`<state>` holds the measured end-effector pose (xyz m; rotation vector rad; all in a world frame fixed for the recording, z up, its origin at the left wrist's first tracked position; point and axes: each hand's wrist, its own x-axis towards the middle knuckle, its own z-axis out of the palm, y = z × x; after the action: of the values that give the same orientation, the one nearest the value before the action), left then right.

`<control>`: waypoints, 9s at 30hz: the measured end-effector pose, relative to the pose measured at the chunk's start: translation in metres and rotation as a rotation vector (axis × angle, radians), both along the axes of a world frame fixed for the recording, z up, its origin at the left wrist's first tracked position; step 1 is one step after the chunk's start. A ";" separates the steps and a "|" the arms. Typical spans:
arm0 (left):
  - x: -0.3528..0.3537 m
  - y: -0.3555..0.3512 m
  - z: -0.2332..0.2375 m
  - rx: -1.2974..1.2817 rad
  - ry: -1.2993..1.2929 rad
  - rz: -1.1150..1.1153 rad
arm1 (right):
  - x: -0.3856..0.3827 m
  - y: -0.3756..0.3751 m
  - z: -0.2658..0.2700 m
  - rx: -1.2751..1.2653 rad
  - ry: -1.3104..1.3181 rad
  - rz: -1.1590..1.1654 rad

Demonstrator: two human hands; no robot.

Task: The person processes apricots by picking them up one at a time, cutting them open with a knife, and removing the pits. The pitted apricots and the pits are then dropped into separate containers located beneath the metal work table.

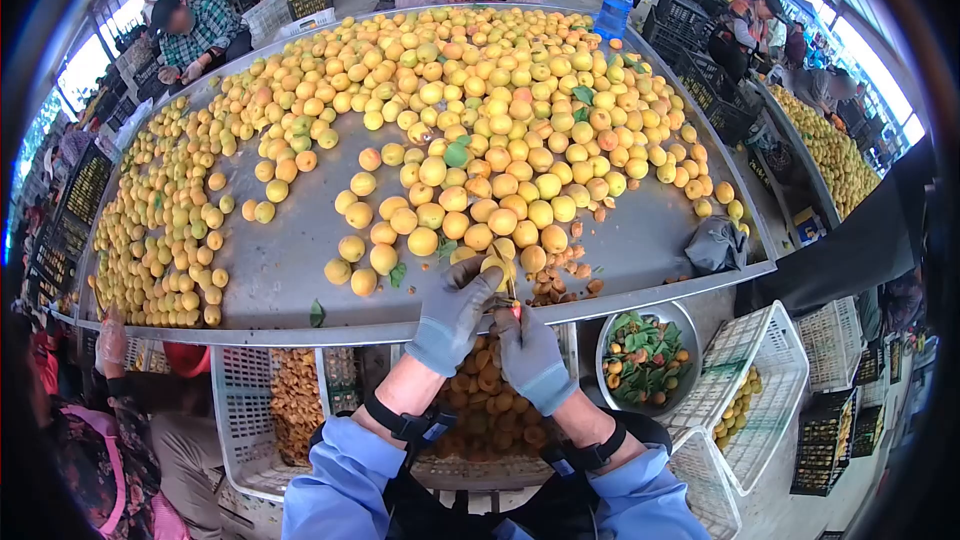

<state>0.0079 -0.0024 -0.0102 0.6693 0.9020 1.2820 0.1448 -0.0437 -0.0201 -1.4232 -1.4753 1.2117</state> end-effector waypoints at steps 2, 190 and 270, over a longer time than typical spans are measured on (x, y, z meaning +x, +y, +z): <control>-0.006 0.003 0.001 0.071 0.101 -0.087 | 0.004 -0.003 0.010 -0.075 0.195 0.010; 0.018 -0.006 -0.002 -0.137 0.001 0.032 | -0.014 -0.010 -0.019 0.188 -0.153 -0.105; 0.029 -0.011 0.001 -0.137 0.178 0.146 | -0.010 -0.010 -0.010 0.062 -0.316 -0.097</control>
<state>0.0374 -0.0132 -0.0092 0.6258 1.1919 1.2899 0.1350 -0.0535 -0.0303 -1.6805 -1.6155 0.9039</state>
